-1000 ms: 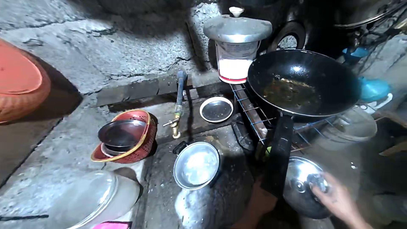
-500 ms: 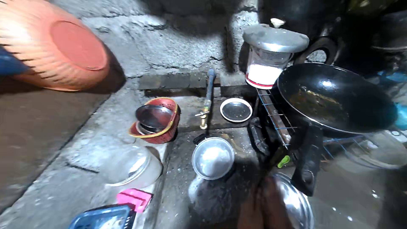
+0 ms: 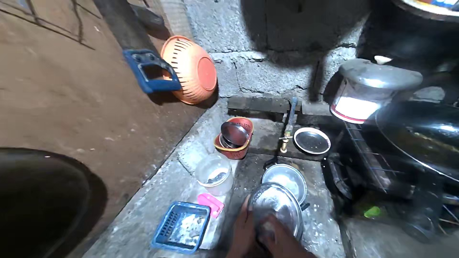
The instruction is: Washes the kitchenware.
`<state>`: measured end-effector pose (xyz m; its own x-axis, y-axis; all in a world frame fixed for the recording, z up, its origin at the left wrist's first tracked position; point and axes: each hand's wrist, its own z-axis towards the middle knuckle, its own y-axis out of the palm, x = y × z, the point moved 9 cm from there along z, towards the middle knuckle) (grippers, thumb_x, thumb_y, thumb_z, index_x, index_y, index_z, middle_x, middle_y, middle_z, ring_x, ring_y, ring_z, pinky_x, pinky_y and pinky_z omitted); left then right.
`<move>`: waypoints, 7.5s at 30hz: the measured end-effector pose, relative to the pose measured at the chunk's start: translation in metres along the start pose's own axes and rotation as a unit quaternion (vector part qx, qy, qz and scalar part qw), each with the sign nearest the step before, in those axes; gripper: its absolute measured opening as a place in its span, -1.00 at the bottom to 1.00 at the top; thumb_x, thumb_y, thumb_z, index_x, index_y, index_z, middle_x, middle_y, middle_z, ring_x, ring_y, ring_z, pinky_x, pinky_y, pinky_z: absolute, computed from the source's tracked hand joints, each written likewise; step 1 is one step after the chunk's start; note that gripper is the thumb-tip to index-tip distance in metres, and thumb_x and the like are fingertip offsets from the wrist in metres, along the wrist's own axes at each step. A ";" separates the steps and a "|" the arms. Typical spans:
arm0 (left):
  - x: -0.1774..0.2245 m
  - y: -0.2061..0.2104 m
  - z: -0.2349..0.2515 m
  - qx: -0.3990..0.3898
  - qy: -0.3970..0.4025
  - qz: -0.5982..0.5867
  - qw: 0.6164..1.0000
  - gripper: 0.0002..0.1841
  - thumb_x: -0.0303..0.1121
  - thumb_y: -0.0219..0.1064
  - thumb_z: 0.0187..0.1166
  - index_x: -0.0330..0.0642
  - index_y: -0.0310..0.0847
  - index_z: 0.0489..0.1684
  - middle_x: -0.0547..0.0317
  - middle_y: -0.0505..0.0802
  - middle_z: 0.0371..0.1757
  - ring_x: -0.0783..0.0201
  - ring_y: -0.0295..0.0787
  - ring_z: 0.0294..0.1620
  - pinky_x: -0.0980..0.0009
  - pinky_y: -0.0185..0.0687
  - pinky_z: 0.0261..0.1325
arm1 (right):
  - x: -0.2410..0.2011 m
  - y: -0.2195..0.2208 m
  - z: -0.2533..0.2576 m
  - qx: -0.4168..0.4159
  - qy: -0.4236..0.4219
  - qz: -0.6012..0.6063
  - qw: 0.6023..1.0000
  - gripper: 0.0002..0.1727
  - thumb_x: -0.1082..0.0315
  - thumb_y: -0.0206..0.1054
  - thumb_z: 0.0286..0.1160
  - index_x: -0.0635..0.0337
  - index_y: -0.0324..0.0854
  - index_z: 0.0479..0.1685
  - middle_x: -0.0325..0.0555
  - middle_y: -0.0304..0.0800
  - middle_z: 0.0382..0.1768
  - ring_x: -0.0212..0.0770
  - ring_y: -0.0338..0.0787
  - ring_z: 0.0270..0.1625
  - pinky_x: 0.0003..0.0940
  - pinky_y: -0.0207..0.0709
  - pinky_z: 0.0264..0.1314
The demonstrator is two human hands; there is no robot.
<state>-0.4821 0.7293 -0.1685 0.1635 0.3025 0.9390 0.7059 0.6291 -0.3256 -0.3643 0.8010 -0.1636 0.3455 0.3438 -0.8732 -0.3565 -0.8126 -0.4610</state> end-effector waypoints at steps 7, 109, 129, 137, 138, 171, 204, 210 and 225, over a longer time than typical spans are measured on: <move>0.006 0.009 -0.027 0.015 -0.008 -0.031 0.999 -0.42 -0.33 0.03 0.84 -0.37 0.10 0.82 -0.28 0.49 0.68 0.02 0.49 0.66 0.07 0.35 0.73 | 0.007 -0.019 0.050 0.127 -0.039 -0.063 0.989 -0.57 0.21 0.29 0.57 0.32 0.70 0.27 0.27 0.72 0.31 0.14 0.67 0.44 0.02 0.48 0.60; 0.052 0.015 -0.059 0.086 -0.035 -0.268 0.959 -0.64 -0.65 0.36 0.45 -0.46 0.48 0.21 -0.12 0.87 -0.05 0.14 0.87 -0.06 0.17 0.83 0.11 | -0.024 -0.087 0.027 0.240 -0.190 0.100 0.947 -0.44 0.13 0.35 0.50 0.40 0.66 0.34 0.12 0.84 0.22 -0.12 0.83 0.29 -0.13 0.69 0.40; 0.041 -0.016 -0.054 -0.126 -0.109 -0.066 0.984 -0.33 -0.42 0.66 0.22 -0.38 0.45 0.34 0.07 0.85 -0.06 0.27 0.84 -0.06 0.21 0.79 0.14 | -0.069 -0.112 0.039 0.096 -0.210 -0.063 0.971 -0.60 -0.01 0.37 0.48 0.19 0.77 -0.14 -0.07 0.85 -0.31 -0.19 0.85 -0.21 -0.07 0.73 -0.09; 0.012 -0.002 -0.051 -0.065 -0.041 -0.301 0.950 -0.67 -0.58 0.45 0.44 -0.43 0.59 0.14 0.07 0.89 -0.17 0.27 0.87 -0.18 0.21 0.85 0.02 | -0.047 -0.081 0.048 0.112 -0.133 0.033 0.984 -0.70 0.26 0.43 0.45 0.27 0.76 0.04 -0.09 0.88 -0.03 -0.28 0.84 0.09 -0.25 0.72 0.27; 0.005 -0.013 -0.050 0.005 -0.066 -0.377 0.924 -0.61 -0.60 0.39 0.46 -0.42 0.47 0.25 0.08 0.87 -0.15 0.26 0.87 -0.15 0.19 0.85 0.04 | -0.021 -0.090 0.064 0.152 -0.058 0.092 0.982 -0.70 0.25 0.39 0.48 0.27 0.75 0.03 -0.10 0.86 -0.07 -0.31 0.82 0.02 -0.28 0.71 0.19; 0.031 0.116 0.135 -0.124 -0.012 -0.255 0.959 -0.57 -0.53 0.51 0.30 -0.37 0.63 0.18 0.00 0.84 0.03 0.27 0.80 0.07 0.31 0.73 0.23 | -0.043 -0.208 0.167 0.361 0.231 0.086 0.899 -0.33 0.20 0.29 0.66 0.34 0.14 0.63 0.38 0.67 0.09 0.24 0.75 0.02 0.22 0.60 0.06; 0.004 0.143 0.177 -0.203 -0.098 -0.221 0.949 -0.58 -0.42 0.50 0.46 -0.25 0.62 0.30 -0.04 0.80 0.23 0.15 0.76 0.24 0.13 0.69 0.34 | -0.090 -0.239 0.159 0.142 0.147 -0.391 0.898 -0.71 0.32 0.43 0.48 0.10 0.71 0.16 0.19 0.85 -0.05 0.27 0.84 0.04 0.35 0.66 0.03; 0.003 0.136 0.188 -0.209 -0.121 -0.254 0.937 -0.63 -0.31 0.38 0.64 -0.23 0.63 0.35 -0.04 0.79 0.26 0.14 0.73 0.27 0.10 0.65 0.36 | -0.073 -0.242 0.162 0.115 0.085 -0.306 0.941 -0.72 0.37 0.33 0.55 0.11 0.75 0.18 0.10 0.85 -0.02 0.10 0.84 0.05 0.25 0.66 0.15; 0.011 0.126 0.174 -0.187 -0.140 -0.349 0.907 -0.64 -0.32 0.14 0.82 -0.24 0.58 0.46 -0.07 0.80 0.27 0.13 0.76 0.23 0.11 0.69 0.30 | -0.007 -0.194 0.120 0.436 0.058 -0.124 0.889 -0.50 0.36 0.18 0.68 0.35 0.41 0.56 0.29 0.63 0.43 0.16 0.75 0.36 0.09 0.63 0.43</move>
<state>-0.5116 0.9365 -0.2187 -0.5585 0.1258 0.8199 0.7628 0.4663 0.4480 -0.4023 1.0126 -0.0868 0.5759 0.3701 -0.7289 -0.7776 -0.0272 -0.6282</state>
